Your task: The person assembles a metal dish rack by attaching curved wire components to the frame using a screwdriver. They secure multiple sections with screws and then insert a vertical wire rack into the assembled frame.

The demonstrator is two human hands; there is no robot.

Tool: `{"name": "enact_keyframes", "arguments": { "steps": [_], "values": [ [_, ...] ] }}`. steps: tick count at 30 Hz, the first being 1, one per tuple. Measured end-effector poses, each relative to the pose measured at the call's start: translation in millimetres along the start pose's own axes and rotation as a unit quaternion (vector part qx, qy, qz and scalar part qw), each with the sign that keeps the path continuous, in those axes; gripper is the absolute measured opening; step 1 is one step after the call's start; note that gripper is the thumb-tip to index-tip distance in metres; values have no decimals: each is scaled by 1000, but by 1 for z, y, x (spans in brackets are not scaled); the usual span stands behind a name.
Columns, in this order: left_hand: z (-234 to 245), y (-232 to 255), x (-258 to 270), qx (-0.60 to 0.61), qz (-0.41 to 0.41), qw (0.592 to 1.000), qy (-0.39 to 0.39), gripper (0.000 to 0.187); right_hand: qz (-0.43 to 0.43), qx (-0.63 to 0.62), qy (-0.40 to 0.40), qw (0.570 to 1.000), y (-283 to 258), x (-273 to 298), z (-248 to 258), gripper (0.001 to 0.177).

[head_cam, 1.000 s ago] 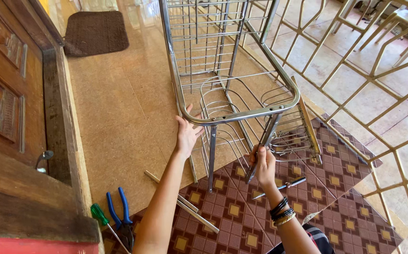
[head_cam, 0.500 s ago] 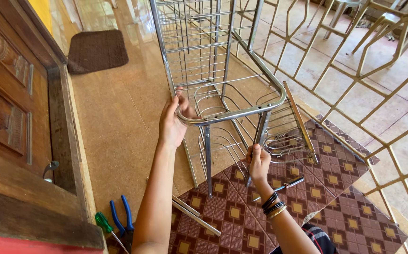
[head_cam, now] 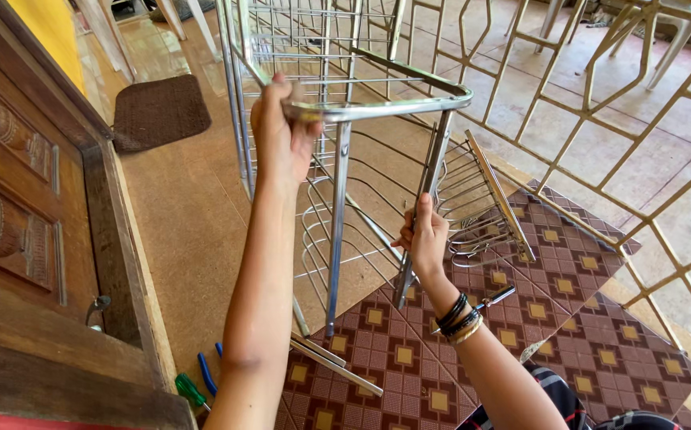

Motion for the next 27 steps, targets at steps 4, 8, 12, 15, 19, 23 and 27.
{"name": "enact_keyframes", "arguments": {
  "steps": [4, 8, 12, 15, 19, 23, 27],
  "values": [
    [-11, -10, -28, 2, -11, 999, 33, 21, -30, 17, 26, 999, -4, 3, -5, 63],
    [-20, -26, -39, -23, -3, 999, 26, 28, -46, -8, 33, 998, -4, 4, -8, 65],
    [-32, -40, -51, -58, -11, 998, -31, 34, -87, -28, 18, 996, 8, 0, -14, 63],
    [-29, -54, -65, -75, -4, 997, -35, 37, -105, -41, 16, 994, 25, -2, -21, 63],
    [-19, -74, -77, -84, 5, 996, -9, 34, -151, -58, 16, 987, 54, -3, -34, 63],
    [-3, -98, -84, -113, 46, 992, 40, 23, -144, -64, 5, 988, 61, -9, -37, 65],
    [-7, -116, -104, -146, 31, 988, -26, 38, -167, -49, 16, 985, 62, -15, -32, 64]
  ]
}}
Point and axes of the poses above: each hand's wrist, its own x-axis away from the middle knuckle, its own z-axis out of the back of the hand, y = z × x, the point moved 10 cm from there along -x, towards the middle knuckle, and after that the axes turned 13 degrees about x, right-handed, at the moved point
